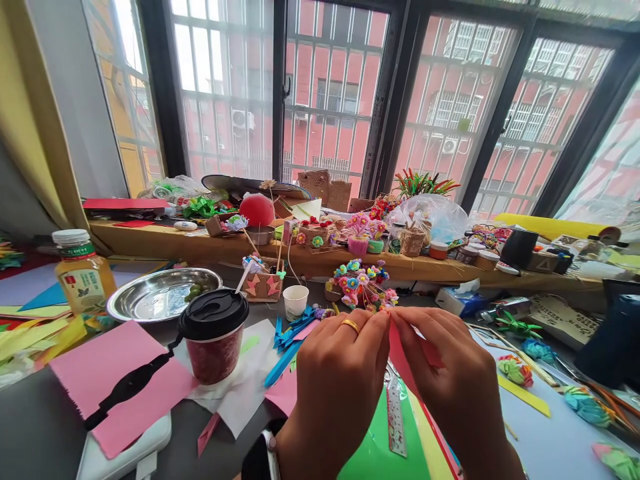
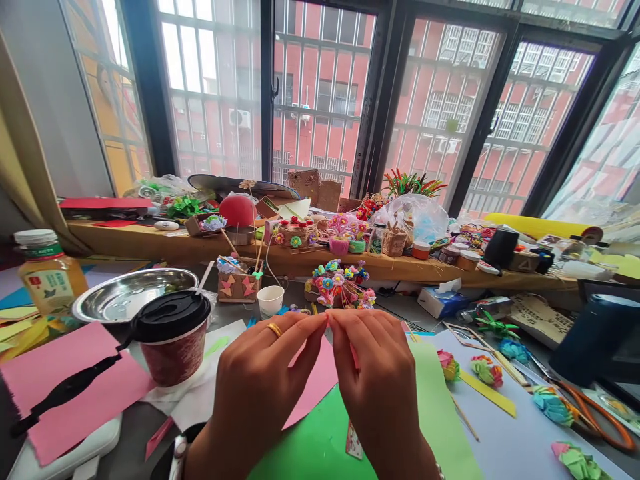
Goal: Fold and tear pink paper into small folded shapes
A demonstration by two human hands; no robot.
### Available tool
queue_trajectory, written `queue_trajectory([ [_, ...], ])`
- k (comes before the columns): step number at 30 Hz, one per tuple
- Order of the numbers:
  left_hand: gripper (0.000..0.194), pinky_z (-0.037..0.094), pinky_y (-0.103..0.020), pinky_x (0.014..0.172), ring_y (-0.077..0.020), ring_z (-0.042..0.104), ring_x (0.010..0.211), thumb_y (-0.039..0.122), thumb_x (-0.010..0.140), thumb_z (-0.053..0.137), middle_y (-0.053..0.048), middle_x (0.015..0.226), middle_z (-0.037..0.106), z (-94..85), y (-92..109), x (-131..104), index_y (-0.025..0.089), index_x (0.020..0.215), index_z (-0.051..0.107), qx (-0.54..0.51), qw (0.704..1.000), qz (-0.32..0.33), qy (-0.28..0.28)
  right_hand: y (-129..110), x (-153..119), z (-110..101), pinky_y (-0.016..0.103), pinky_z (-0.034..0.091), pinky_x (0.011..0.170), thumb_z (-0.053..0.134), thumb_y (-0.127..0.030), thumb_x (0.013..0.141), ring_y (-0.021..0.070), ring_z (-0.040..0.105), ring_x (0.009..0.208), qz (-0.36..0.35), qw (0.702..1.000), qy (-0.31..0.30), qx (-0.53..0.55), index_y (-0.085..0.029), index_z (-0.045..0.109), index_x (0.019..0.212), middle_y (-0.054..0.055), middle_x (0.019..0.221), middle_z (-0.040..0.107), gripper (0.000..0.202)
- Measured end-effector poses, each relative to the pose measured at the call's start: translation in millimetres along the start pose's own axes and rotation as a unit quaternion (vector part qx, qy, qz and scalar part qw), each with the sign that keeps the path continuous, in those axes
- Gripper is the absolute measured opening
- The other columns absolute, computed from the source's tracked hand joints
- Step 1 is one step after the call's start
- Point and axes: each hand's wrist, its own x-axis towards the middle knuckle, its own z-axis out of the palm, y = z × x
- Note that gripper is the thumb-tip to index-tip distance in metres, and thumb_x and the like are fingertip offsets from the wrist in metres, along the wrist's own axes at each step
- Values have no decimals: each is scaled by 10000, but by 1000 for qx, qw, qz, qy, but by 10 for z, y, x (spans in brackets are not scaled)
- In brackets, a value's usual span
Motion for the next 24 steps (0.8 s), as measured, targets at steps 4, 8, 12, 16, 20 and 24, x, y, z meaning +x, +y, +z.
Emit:
queue_trajectory([
  [4, 113, 425, -230, 530, -142, 604, 598, 194, 776, 546, 18, 666, 668, -129, -137, 86, 226, 761, 653, -63, 984, -35, -166, 66, 5, -119, 271, 443, 648, 516, -209, 797, 158, 600, 714, 44, 988, -135, 68, -206, 640, 806, 10, 759, 678, 124],
  [8, 118, 413, -198, 560, -115, 600, 624, 170, 774, 545, 34, 682, 664, -245, -255, 156, 226, 763, 649, -107, 955, 14, -276, 115, 32, -243, 231, 434, 601, 534, -220, 789, 139, 597, 664, 90, 942, -284, 156, -218, 652, 761, -11, 722, 674, 122],
  [12, 146, 402, -171, 579, -89, 594, 636, 118, 765, 540, 57, 692, 661, -298, -270, 167, 224, 754, 641, -152, 946, 1, -286, 111, 93, -295, 194, 403, 534, 556, -220, 772, 117, 576, 613, 131, 908, -348, 191, -202, 654, 713, -28, 662, 661, 115],
  [16, 98, 407, -175, 640, -89, 592, 666, 167, 752, 575, 71, 698, 665, -331, -274, 168, 235, 742, 644, -184, 934, -39, -304, 91, 129, -308, 197, 376, 482, 574, -299, 754, 122, 539, 559, 158, 888, -381, 206, -190, 667, 687, -20, 587, 633, 158],
  [20, 42, 412, -163, 629, -83, 590, 644, 213, 728, 607, 71, 680, 666, -349, -299, 191, 221, 721, 648, -243, 903, -64, -349, 81, 118, -301, 196, 385, 499, 584, -297, 739, 131, 542, 597, 219, 848, -398, 274, -181, 688, 703, -3, 618, 640, 159],
  [24, 75, 415, -146, 597, -80, 583, 615, 186, 733, 595, 59, 643, 656, -339, -304, 211, 196, 681, 648, -278, 889, -94, -351, 87, 93, -260, 170, 284, 392, 601, -322, 710, 96, 466, 520, 268, 828, -377, 316, -179, 695, 660, -15, 563, 576, 177],
])
